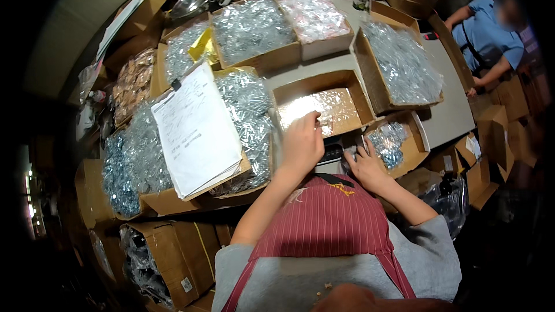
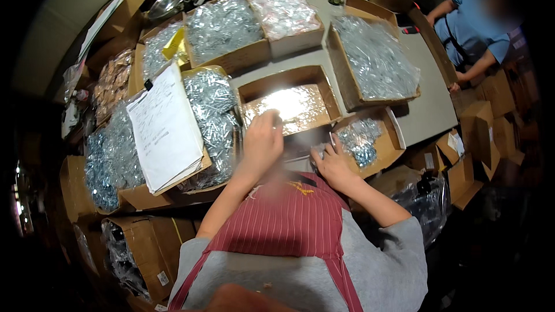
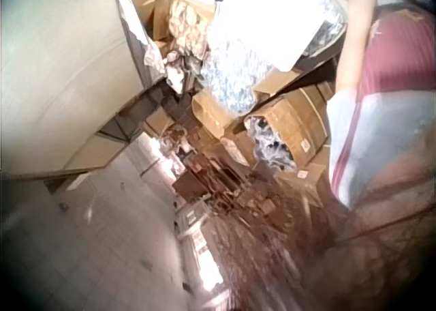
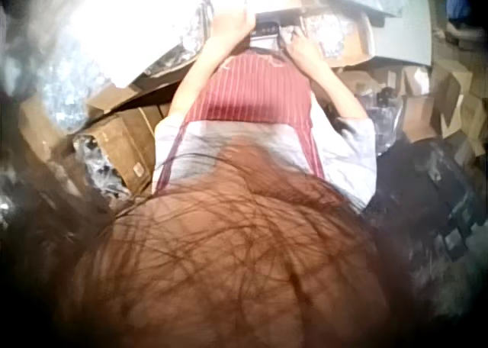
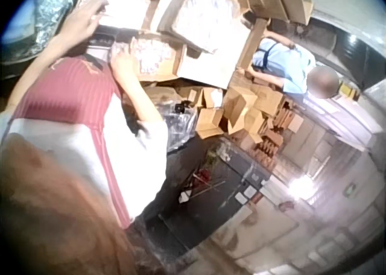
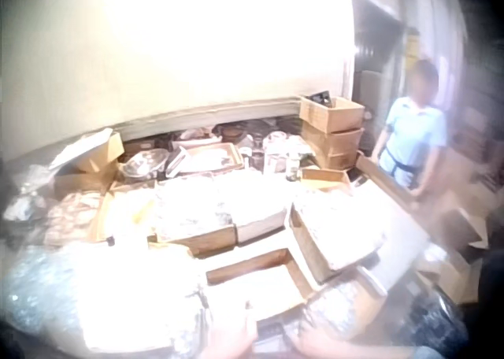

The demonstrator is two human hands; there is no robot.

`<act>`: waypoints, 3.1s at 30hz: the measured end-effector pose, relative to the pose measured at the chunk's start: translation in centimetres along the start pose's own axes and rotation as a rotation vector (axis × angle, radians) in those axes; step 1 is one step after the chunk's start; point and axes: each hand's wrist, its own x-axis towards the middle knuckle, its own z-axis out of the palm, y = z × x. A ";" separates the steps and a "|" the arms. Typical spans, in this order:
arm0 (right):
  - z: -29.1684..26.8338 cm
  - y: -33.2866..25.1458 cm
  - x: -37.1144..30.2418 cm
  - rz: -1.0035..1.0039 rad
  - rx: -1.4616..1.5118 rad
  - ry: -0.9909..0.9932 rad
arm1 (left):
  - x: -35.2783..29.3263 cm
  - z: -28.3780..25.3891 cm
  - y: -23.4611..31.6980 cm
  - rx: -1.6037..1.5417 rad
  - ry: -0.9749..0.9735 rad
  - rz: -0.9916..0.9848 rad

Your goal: The person handles small metallic items, places them into clear plastic bags, and arranges the bags into cardboard boxes. The person also moves boxes and uses a digital scale to weigh items during the process.

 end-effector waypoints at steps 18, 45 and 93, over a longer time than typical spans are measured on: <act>-4.9 14.4 -7.3 0.584 1.805 0.966 | 3.4 3.9 -4.7 0.330 -0.248 -0.151; -6.6 8.1 -2.2 0.590 1.311 1.111 | -1.4 2.8 -0.2 -0.851 -0.160 -0.328; 11.1 13.7 -17.1 1.394 1.458 0.502 | -6.6 8.1 2.2 0.063 -0.746 -0.106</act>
